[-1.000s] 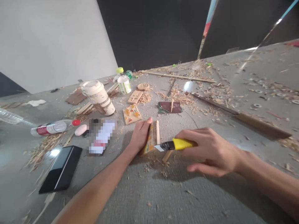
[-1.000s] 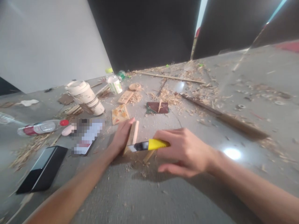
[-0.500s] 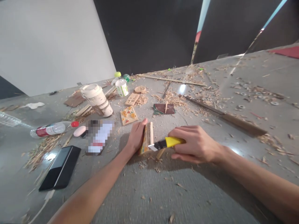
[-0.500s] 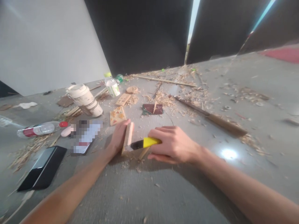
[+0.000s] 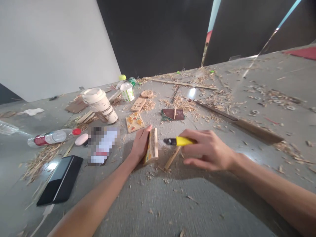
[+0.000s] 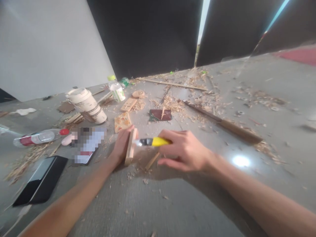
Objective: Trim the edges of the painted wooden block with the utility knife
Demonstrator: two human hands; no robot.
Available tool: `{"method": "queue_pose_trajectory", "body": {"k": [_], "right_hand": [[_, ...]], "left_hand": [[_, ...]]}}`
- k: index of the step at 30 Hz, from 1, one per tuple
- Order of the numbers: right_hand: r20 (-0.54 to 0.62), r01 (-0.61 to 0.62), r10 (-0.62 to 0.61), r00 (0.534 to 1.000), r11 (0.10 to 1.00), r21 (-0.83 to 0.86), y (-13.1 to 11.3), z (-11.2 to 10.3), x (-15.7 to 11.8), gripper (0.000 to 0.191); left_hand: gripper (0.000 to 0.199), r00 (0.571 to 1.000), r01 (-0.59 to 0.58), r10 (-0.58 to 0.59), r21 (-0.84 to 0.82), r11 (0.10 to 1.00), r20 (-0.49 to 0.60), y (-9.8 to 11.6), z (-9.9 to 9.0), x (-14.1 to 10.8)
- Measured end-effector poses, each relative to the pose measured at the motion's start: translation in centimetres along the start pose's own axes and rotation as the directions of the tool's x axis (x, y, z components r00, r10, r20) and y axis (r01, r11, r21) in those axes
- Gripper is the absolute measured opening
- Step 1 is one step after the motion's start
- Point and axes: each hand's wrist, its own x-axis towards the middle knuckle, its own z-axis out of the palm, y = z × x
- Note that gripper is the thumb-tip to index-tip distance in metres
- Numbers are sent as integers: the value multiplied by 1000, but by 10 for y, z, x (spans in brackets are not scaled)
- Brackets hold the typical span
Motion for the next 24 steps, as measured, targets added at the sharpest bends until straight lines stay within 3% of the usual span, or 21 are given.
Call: {"method": "queue_pose_trajectory", "body": {"k": [2, 5, 12, 15, 17, 19, 21, 24], "right_hand": [[92, 36, -39, 995, 999, 39, -7, 4, 3, 44], [139, 42, -50, 989, 997, 64, -12, 6, 6, 48], [47, 105, -99, 994, 980, -167, -10, 3, 7, 36], [-45, -76, 66, 997, 962, -263, -1, -2, 4, 27], [-149, -248, 214, 965, 929, -275, 9, -7, -1, 21], [-245, -307, 249, 937, 922, -236, 17, -10, -4, 18], [-229, -232, 186, 955, 954, -192, 17, -11, -4, 16], [-9, 1, -2, 1000, 991, -137, 3, -7, 2, 24]], "left_hand": [[42, 1000, -8, 8, 9, 1000, -20, -2, 0, 1], [43, 1000, -1, 1, 14, 1000, -7, -1, -1, 1], [42, 999, -17, 14, 62, 998, 45, 10, 2, -3], [47, 991, -11, 4, 55, 998, 132, 17, 4, -9], [50, 980, 6, -15, 45, 999, 200, 19, 4, -13], [51, 979, 47, -51, 25, 999, 198, 17, 5, -14], [50, 987, 84, -84, 7, 996, 138, 12, 5, -12], [46, 996, 82, -82, 11, 997, 41, 5, 4, -5]]}}
